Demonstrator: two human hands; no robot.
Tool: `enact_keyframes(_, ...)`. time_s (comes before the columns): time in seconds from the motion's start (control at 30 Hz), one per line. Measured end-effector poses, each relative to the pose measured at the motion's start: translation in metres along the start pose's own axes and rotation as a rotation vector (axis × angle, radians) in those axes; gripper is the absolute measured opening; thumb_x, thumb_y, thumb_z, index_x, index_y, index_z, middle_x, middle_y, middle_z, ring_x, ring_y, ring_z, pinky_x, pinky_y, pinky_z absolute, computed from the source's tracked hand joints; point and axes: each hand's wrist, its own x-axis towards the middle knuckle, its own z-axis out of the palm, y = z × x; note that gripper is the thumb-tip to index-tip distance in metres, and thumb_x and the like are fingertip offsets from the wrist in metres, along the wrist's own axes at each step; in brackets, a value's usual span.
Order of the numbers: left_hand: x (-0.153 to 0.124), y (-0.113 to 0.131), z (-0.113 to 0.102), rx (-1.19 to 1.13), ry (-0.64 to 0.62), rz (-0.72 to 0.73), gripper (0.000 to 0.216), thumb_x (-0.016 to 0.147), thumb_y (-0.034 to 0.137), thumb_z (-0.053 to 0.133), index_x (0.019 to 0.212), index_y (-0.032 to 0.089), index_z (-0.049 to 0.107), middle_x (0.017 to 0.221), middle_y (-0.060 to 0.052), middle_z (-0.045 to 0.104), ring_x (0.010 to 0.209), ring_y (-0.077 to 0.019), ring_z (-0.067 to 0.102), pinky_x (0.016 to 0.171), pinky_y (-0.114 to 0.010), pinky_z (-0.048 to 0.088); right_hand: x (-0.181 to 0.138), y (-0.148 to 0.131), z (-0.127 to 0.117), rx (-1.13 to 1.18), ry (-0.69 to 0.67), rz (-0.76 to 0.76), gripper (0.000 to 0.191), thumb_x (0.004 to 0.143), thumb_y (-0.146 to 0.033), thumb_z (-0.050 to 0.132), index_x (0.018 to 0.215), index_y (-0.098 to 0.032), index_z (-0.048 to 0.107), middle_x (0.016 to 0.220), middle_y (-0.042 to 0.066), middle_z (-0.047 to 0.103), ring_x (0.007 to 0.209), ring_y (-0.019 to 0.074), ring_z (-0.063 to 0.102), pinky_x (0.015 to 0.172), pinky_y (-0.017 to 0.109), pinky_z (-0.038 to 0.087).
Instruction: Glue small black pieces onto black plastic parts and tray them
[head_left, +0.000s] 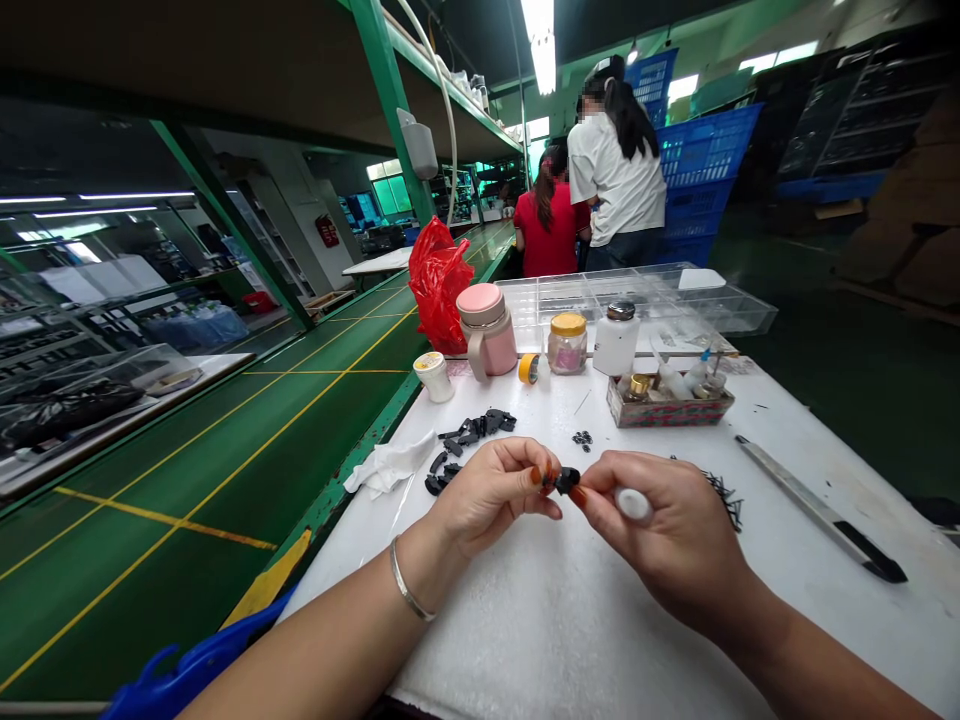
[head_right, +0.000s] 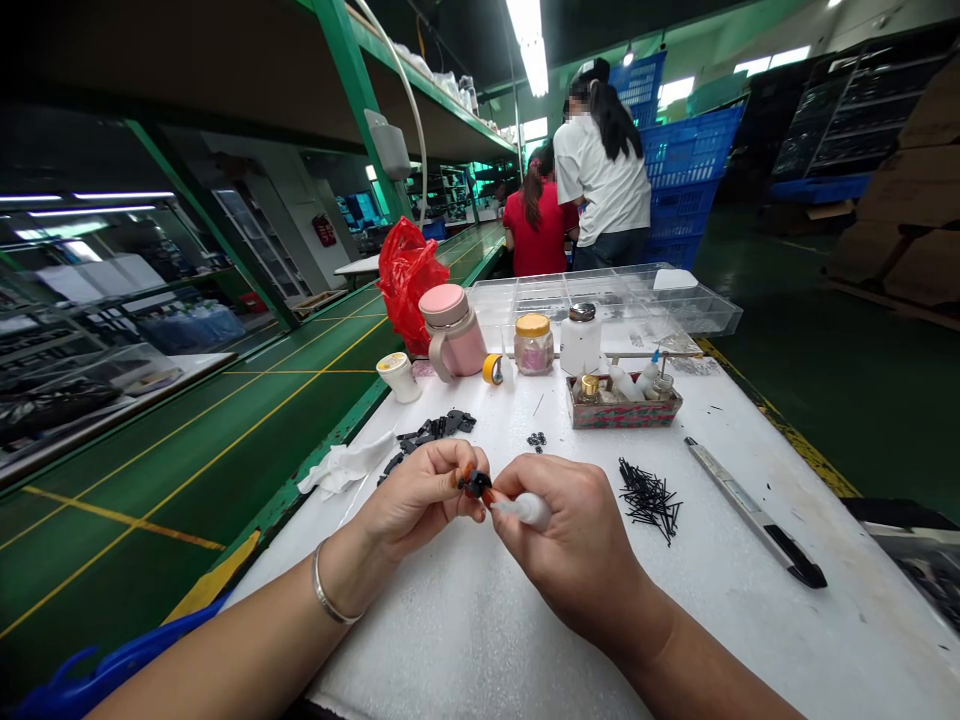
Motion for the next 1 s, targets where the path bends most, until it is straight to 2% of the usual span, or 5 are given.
enact_keyframes(0.17,-0.0005,0.0025,0.0016,0.033,0.030,0.010,0.015,0.075,0.019,0.075,0.073,0.011,0.063,0.081,-0.004,0.059,0.076,-0.0163,0.065,0.063,-0.024,0.057,0.0004,-0.0001,0.0003,-0.033,-0.002,0.023,0.015,0.077,-0.013,0.059,0.065,-0.020,0.060,0.058,-0.003,0.060,0.051,0.0115,0.053,0.051,0.023,0.038)
enact_keyframes(0.4,0.0002,0.0047,-0.0001,0.024,0.036,-0.018,0.021,0.071,0.023,0.080,0.072,0.011,0.063,0.082,-0.005,0.063,0.074,-0.0151,0.066,0.057,-0.019,0.053,-0.0006,0.0041,0.0015,-0.050,0.005,0.026,0.013,0.078,-0.013,0.061,0.067,-0.020,0.063,0.061,-0.004,0.063,0.053,0.0113,0.055,0.054,0.022,0.040)
enact_keyframes(0.6,0.0002,0.0037,-0.0001,0.011,0.062,-0.011,0.022,0.069,0.024,0.081,0.072,0.010,0.064,0.078,-0.004,0.065,0.065,-0.0119,0.064,0.057,-0.020,0.052,0.0006,0.0051,0.0013,-0.026,0.054,0.065,0.010,0.082,-0.021,0.065,0.072,-0.021,0.068,0.063,-0.004,0.064,0.055,0.0109,0.057,0.055,0.021,0.043)
enact_keyframes(0.8,0.0008,0.0034,0.0007,-0.007,0.072,-0.008,0.022,0.069,0.023,0.082,0.072,0.010,0.065,0.078,-0.005,0.065,0.065,-0.0117,0.064,0.058,-0.019,0.052,0.0015,0.0069,0.0037,-0.022,0.114,0.086,0.005,0.081,-0.023,0.068,0.081,-0.021,0.072,0.068,-0.002,0.069,0.058,0.0135,0.062,0.058,0.022,0.048)
enact_keyframes(1.0,0.0012,0.0015,0.0009,-0.014,0.055,-0.013,0.021,0.069,0.023,0.082,0.072,0.010,0.066,0.080,-0.005,0.064,0.066,-0.0117,0.064,0.058,-0.018,0.052,0.0015,0.0048,0.0029,-0.031,0.088,0.091,0.007,0.081,-0.021,0.065,0.077,-0.021,0.070,0.064,-0.002,0.068,0.054,0.0136,0.061,0.056,0.023,0.049)
